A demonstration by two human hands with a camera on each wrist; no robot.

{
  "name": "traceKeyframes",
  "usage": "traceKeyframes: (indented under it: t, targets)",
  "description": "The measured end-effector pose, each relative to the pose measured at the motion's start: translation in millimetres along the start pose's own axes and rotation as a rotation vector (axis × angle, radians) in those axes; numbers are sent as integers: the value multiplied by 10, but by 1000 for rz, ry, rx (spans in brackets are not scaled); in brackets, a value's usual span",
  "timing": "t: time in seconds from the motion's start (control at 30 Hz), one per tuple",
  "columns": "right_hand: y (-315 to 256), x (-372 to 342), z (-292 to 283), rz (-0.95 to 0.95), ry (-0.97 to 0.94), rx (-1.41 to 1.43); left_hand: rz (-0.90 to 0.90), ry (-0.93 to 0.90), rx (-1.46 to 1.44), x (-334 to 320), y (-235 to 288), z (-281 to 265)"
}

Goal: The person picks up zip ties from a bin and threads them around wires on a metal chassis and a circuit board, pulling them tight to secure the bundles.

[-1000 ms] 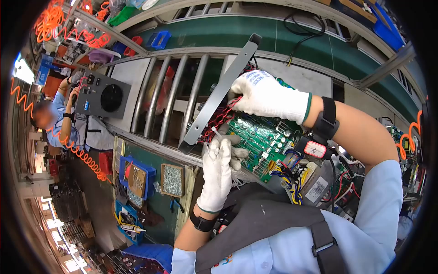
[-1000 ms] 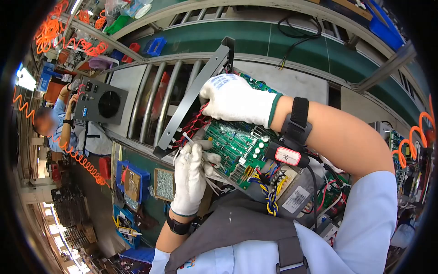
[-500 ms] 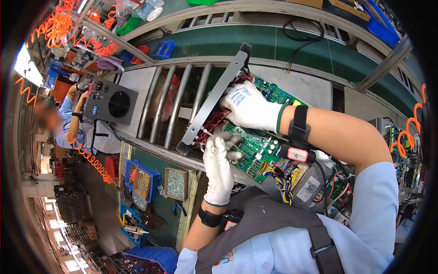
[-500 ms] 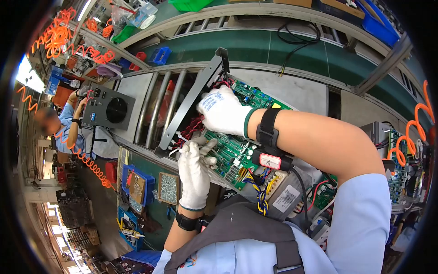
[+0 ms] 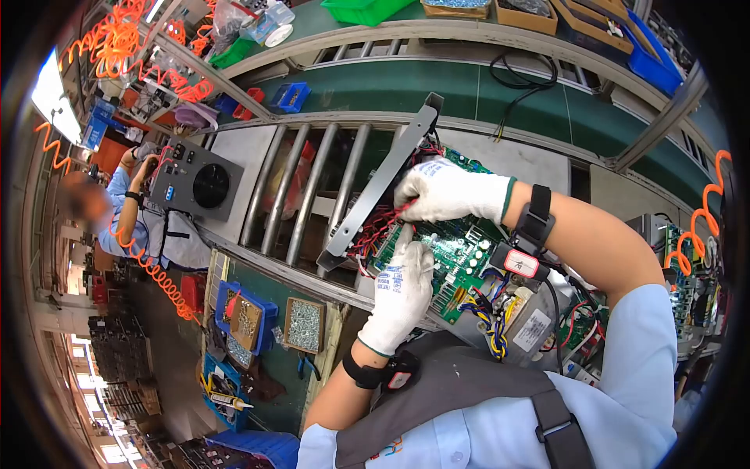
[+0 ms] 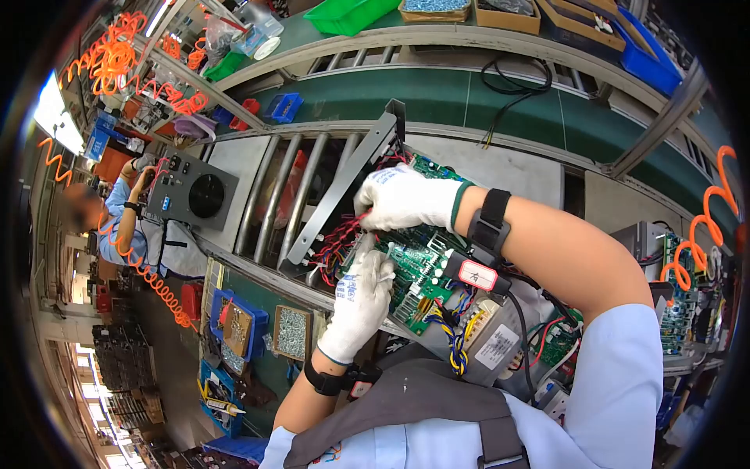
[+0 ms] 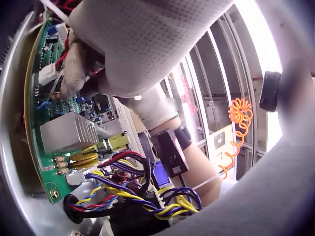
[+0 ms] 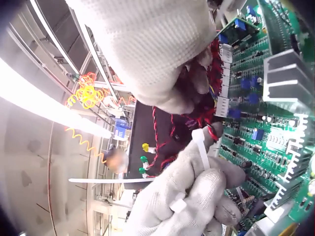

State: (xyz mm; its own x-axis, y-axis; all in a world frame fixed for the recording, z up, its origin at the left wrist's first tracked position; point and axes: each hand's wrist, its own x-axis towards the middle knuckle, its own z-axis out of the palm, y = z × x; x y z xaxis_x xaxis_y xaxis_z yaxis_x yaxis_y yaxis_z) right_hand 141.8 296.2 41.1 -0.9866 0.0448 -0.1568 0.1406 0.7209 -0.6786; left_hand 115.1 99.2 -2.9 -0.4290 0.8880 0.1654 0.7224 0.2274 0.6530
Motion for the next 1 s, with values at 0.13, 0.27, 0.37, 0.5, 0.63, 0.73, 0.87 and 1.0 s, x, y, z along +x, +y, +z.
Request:
traceKeyframes:
  t: [0.13, 0.27, 0.37, 0.5, 0.63, 0.73, 0.87, 1.0]
  targets:
    - [91, 22, 133, -188, 3, -284, -132, -1, -57, -86, 77, -80]
    - [38, 75, 154, -86, 113, -301, -294, 103, -191, -52, -217, 18]
    - [79, 90, 152, -46, 194, -170, -335, 51, -192, 94, -162, -91]
    - [101, 89, 155, -34, 206, -131, -233, -4, 206, 290, -249, -122]
    - [111, 69, 142, -25, 211, -111, -594, 33, -536, 394, -9, -181]
    - [140, 88, 114, -35, 222, -109, -543, 107, -733, 210, -84, -142]
    - [121, 99, 112, -6, 160, -93, -475, 18, -742, 94, -169, -168]
    - [159, 127, 143, -13, 170, -77, -476, 20, -903, 207, -200, -165]
